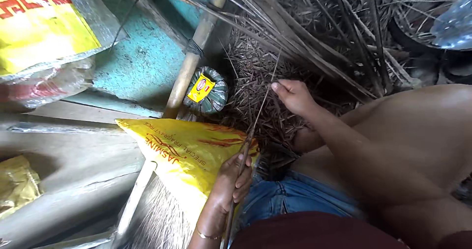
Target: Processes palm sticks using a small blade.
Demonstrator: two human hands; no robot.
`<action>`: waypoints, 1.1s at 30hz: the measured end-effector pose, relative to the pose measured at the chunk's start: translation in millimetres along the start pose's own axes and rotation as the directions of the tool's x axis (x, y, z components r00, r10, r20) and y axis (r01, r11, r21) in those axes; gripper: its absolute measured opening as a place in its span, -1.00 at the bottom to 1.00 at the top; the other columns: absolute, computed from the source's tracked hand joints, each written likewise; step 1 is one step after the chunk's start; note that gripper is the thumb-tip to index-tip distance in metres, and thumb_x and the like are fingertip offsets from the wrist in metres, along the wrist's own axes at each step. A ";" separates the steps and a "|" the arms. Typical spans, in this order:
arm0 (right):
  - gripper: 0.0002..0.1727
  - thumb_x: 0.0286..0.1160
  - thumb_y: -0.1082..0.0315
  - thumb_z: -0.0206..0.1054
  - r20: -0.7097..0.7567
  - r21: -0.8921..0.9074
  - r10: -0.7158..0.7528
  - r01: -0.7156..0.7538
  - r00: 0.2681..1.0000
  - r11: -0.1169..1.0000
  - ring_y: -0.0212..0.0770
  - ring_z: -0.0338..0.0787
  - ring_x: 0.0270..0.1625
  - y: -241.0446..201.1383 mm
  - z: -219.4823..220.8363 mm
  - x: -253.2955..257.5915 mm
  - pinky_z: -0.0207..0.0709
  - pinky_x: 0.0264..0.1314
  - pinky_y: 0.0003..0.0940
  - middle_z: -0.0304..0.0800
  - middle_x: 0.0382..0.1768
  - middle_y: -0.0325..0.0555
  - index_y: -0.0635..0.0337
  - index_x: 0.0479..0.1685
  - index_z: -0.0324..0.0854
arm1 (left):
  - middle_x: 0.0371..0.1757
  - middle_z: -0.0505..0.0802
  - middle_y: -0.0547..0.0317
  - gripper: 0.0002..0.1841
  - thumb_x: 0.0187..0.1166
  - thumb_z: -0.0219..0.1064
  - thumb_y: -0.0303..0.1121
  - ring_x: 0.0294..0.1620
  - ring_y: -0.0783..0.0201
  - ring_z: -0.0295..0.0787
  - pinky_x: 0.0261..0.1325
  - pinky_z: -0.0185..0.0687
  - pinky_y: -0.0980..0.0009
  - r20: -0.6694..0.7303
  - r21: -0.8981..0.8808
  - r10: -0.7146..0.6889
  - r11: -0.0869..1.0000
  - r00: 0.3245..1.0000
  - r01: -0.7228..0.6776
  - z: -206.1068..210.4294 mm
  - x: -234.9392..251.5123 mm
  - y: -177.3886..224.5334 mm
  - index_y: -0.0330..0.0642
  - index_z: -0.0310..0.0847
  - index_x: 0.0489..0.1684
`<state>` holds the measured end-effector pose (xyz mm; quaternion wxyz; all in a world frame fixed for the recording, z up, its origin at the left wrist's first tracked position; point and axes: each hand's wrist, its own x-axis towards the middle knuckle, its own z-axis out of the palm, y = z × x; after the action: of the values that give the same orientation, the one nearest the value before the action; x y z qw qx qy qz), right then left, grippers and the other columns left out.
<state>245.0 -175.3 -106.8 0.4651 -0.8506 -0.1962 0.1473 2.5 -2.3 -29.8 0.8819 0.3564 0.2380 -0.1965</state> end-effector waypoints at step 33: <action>-0.45 0.79 -0.05 0.05 0.101 -0.296 -0.171 0.194 0.980 0.935 0.13 0.66 -0.54 -19.7 5.6 -34.5 0.45 -0.51 0.19 0.56 -0.63 0.04 0.26 -0.40 0.59 | -0.78 0.37 0.42 -0.67 0.89 -0.18 -0.38 -0.89 0.59 0.20 -0.84 0.18 0.69 -0.226 0.330 0.137 0.942 0.964 -0.056 14.1 18.4 11.4 -0.28 0.55 0.11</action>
<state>208.3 -177.8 -90.7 0.3328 -0.8841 -0.3116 0.1025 27.3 -8.1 -25.1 0.7844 0.5279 0.2925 -0.1432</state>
